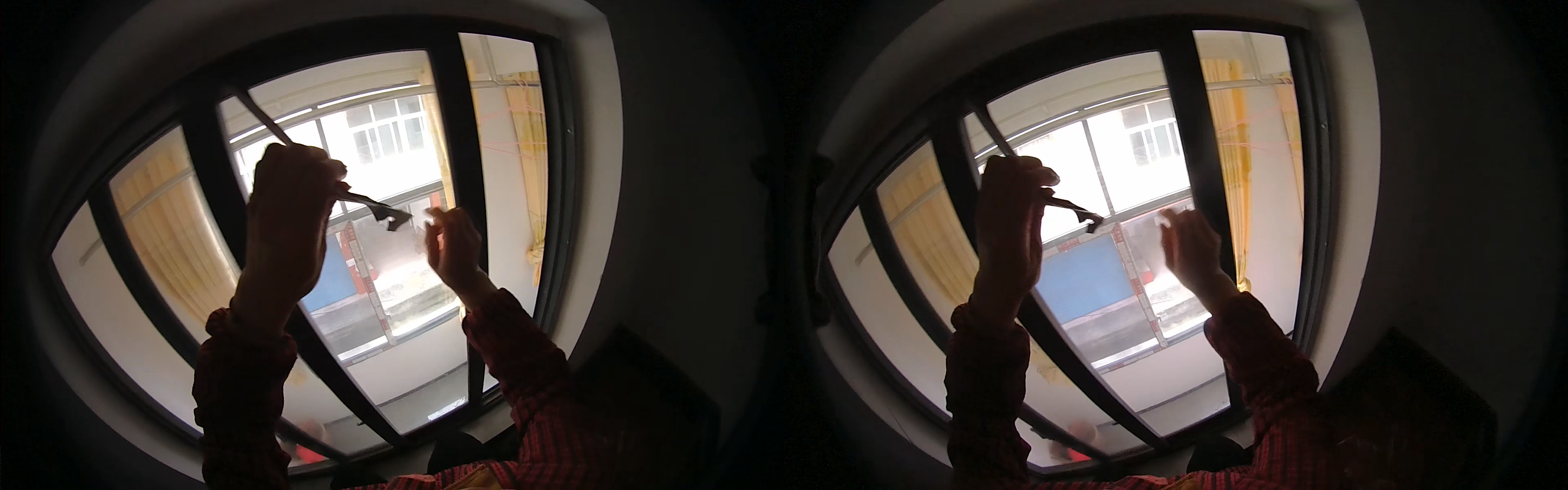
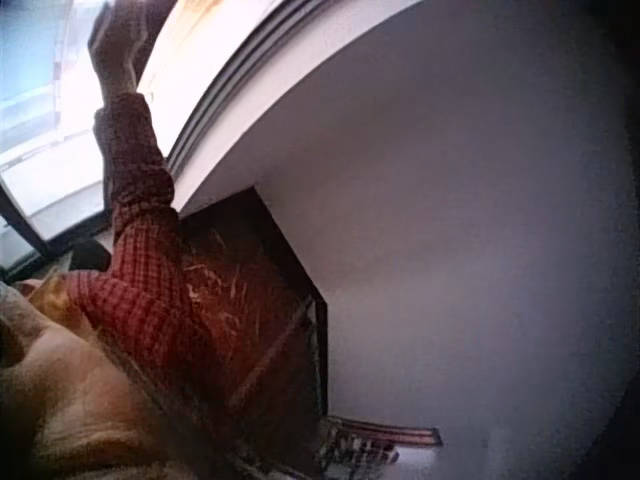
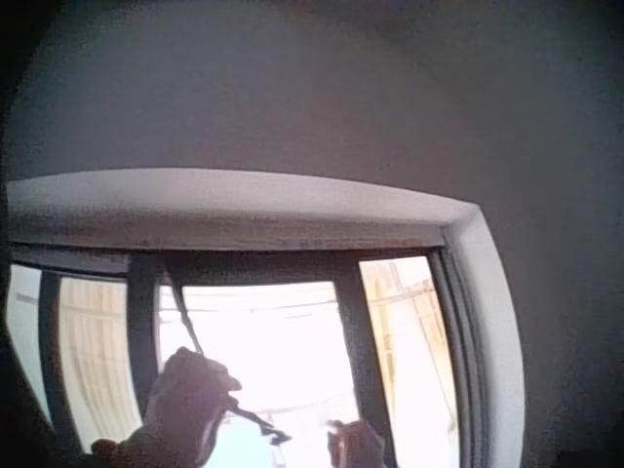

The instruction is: The person installs a window frame by peeling protective film from the frame and inserting it into the window opening. They align the frame along the edges and press it into place, then remove remaining film strips from the floor.

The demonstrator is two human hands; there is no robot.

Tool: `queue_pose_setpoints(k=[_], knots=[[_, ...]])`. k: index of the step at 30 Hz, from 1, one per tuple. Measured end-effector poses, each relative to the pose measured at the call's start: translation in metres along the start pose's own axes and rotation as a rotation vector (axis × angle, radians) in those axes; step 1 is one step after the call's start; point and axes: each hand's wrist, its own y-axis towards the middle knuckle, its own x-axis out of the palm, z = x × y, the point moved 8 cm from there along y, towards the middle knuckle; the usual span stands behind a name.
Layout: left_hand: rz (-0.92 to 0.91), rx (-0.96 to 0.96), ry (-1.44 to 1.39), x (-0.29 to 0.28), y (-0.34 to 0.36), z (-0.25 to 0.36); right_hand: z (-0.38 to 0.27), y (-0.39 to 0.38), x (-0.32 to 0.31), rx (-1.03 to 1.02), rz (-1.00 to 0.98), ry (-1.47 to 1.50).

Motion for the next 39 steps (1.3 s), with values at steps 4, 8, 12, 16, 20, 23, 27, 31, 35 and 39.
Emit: queue_pose_setpoints(k=[4,8,12,16,20,23,27,31,35,39], knots=[[0.088,0.068,-0.113,-0.003,0.019,0.003,0.018,-0.017,0.013,0.025,-0.144,-0.058],[0.117,0.076,-0.199,-0.019,0.007,0.002,0.017,-0.012,0.003,0.042,-0.130,-0.067],[0.130,0.044,-0.239,-0.033,-0.025,-0.013,0.003,-0.013,0.000,0.022,-0.106,-0.145],[0.150,0.022,-0.163,-0.066,-0.055,-0.044,-0.007,-0.017,0.014,0.104,-0.168,-0.227],[0.176,0.063,0.051,-0.088,-0.071,-0.062,-0.030,-0.021,0.031,0.087,-0.117,-0.317],[0.197,0.188,-0.219,-0.099,-0.081,-0.083,-0.061,-0.030,0.060,0.000,-0.085,-0.290],[0.106,0.099,-0.336,-0.136,-0.111,-0.133,-0.089,-0.043,0.098,0.051,-0.149,-0.321],[0.046,0.065,-0.367,-0.157,-0.140,-0.102,-0.106,-0.047,0.093,0.004,-0.117,-0.309],[0.018,-0.048,-0.486,-0.179,-0.183,-0.065,-0.098,-0.048,0.079,0.072,-0.134,-0.272],[-0.128,-0.104,-0.496,-0.216,-0.231,-0.051,-0.097,-0.047,0.077,0.032,-0.135,-0.273]])
